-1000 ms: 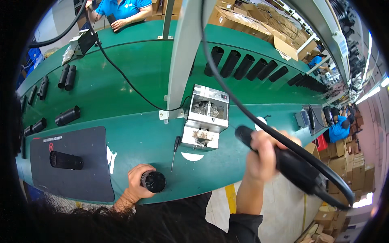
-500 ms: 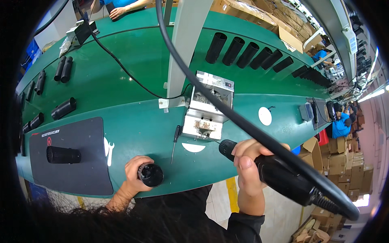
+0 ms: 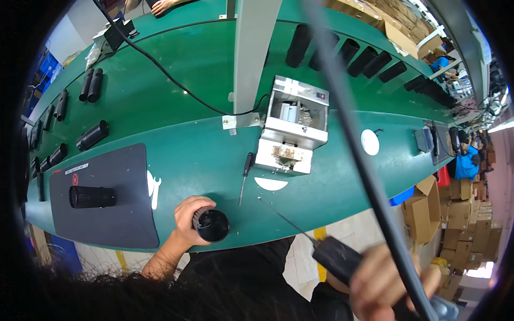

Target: Assemble components into black cylindrical housings using an electric screwdriver at a factory workbench.

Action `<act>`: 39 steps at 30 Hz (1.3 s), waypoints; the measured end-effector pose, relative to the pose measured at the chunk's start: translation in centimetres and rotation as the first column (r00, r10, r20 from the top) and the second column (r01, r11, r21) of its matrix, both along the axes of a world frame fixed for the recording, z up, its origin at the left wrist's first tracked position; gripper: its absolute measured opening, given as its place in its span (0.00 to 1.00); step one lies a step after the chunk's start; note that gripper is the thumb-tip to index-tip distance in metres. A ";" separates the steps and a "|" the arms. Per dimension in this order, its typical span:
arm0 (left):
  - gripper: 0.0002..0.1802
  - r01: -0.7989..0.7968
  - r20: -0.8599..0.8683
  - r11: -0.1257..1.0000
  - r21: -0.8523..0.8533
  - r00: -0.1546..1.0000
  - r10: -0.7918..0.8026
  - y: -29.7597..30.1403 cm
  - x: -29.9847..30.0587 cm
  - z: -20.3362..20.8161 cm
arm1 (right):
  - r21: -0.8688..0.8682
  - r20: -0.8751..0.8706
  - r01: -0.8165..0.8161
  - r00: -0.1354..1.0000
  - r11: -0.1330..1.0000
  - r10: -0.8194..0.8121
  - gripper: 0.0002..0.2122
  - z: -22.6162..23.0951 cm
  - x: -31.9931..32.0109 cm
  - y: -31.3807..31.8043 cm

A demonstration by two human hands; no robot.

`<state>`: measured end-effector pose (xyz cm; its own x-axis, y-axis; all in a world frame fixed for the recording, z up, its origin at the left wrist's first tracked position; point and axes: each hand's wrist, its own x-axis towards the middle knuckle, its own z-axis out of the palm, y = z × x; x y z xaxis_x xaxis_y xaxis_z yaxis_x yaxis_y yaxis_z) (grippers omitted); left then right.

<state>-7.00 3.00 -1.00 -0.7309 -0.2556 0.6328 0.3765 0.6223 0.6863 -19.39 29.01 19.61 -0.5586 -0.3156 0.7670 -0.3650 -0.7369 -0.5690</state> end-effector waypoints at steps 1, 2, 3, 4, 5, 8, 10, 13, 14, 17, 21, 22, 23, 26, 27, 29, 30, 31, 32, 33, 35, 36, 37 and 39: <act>0.28 0.010 -0.003 1.000 -0.004 1.000 -0.010 -0.2 0.1 0.1 | -0.043 -0.018 -0.048 0.999 0.998 0.048 0.04 0.6 0.4 0.1; 0.28 0.019 -0.006 1.000 -0.019 1.000 -0.019 -0.5 0.3 0.1 | -0.071 -0.045 -0.086 0.996 0.994 0.083 0.06 1.0 0.5 -0.1; 0.28 0.026 -0.021 0.999 -0.026 0.999 -0.027 -0.5 0.4 -0.1 | -0.091 -0.082 -0.129 0.989 0.987 0.122 0.09 1.5 0.6 -0.7; 0.29 0.036 -0.037 0.999 -0.033 0.999 -0.037 -0.6 0.5 -0.2 | -0.138 -0.103 -0.264 0.962 0.955 0.251 0.09 1.4 0.3 -0.7; 0.29 0.041 -0.032 0.999 -0.035 0.999 -0.042 -0.6 0.7 -0.3 | -0.068 -0.060 -0.317 0.948 0.946 0.314 0.09 1.3 0.5 -0.8; 0.28 0.066 0.042 0.995 0.071 0.997 -0.069 -0.4 1.4 -1.2 | 0.006 0.117 -0.121 0.986 0.993 0.119 0.11 0.4 3.5 -2.5; 0.25 0.078 0.058 0.990 0.114 0.995 -0.085 0.1 1.8 -2.5 | -0.053 0.170 -0.046 0.984 0.998 0.054 0.12 -1.7 5.0 -4.2; 0.23 0.048 -0.005 0.995 -0.087 0.999 -0.048 -0.6 1.7 -0.4 | 0.057 0.210 -0.213 0.958 0.975 0.197 0.11 -4.1 3.7 -4.6; 0.23 0.058 -0.042 0.989 -0.137 0.997 -0.065 -0.5 1.2 0.1 | 0.049 0.211 -0.182 0.963 0.982 0.168 0.11 -3.5 4.0 -4.9; 0.23 0.066 -0.038 0.990 -0.123 0.997 -0.071 -0.7 1.1 0.5 | 0.020 0.244 -0.216 0.948 0.976 0.205 0.10 -4.0 3.8 -6.0; 0.23 0.102 -0.034 0.994 0.049 0.994 -0.101 0.1 1.8 -2.4 | 0.041 0.225 -0.314 0.928 0.948 0.298 0.09 -3.8 3.4 -6.1; 0.23 0.105 -0.031 0.993 0.056 0.994 -0.104 0.1 1.7 -2.4 | 0.051 0.219 -0.333 0.924 0.941 0.315 0.09 -3.8 3.2 -6.1; 0.23 0.107 -0.027 0.993 0.058 0.994 -0.105 0.1 1.7 -2.2 | 0.063 0.213 -0.347 0.921 0.936 0.327 0.09 -3.7 3.1 -6.1; 0.23 0.110 -0.030 0.993 0.045 0.994 -0.108 0.0 1.4 -1.3 | 0.069 0.198 -0.363 0.918 0.929 0.344 0.09 -3.9 2.9 -6.2; 0.23 0.110 -0.044 0.993 0.035 0.993 -0.109 0.0 1.2 -1.0 | 0.077 0.194 -0.363 0.919 0.929 0.343 0.09 -3.8 2.8 -6.1; 0.23 0.110 -0.065 0.993 0.040 0.992 -0.108 0.1 0.9 -1.2 | 0.023 0.211 -0.344 0.920 0.939 0.331 0.08 -4.1 3.1 -6.3; 0.23 0.101 -0.060 0.994 0.032 0.993 -0.099 0.0 1.1 -1.2 | -0.009 0.223 -0.344 0.915 0.939 0.338 0.07 -4.3 3.2 -6.6; 0.23 0.093 -0.056 0.995 0.025 0.994 -0.091 0.0 1.2 -1.2 | -0.004 0.231 -0.346 0.913 0.938 0.338 0.07 -4.5 3.0 -6.6; 0.23 0.085 -0.052 0.996 0.017 0.995 -0.084 -0.1 1.3 -1.1 | -0.008 0.239 -0.345 0.911 0.938 0.337 0.07 -4.6 3.0 -6.7; 0.23 0.092 -0.048 0.996 0.017 0.995 -0.091 0.0 1.1 -0.7 | -0.005 0.241 -0.337 0.913 0.942 0.328 0.07 -4.4 3.1 -6.6; 0.22 0.109 -0.041 0.994 0.019 0.993 -0.108 0.1 0.6 0.0 | 0.013 0.251 -0.314 0.920 0.949 0.301 0.07 -4.0 3.3 -6.2; 0.22 0.109 -0.040 0.994 0.019 0.993 -0.108 0.0 0.8 -0.1 | 0.009 0.261 -0.312 0.918 0.950 0.299 0.08 -4.0 3.4 -6.2; 0.22 0.110 -0.039 0.994 0.020 0.993 -0.109 0.0 0.9 -0.5 | 0.009 0.271 -0.306 0.917 0.952 0.292 0.08 -4.0 3.5 -6.2; 0.22 0.104 -0.048 0.994 0.013 0.993 -0.104 0.0 0.9 -0.6 | 0.008 0.289 -0.291 0.917 0.957 0.277 0.08 -3.9 3.8 -6.1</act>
<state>-6.08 3.00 -1.55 -0.7234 -0.1899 0.6638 0.4708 0.5675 0.6755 -15.61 22.88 15.71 -0.6302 -0.5266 0.5706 0.0361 -0.7539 -0.6559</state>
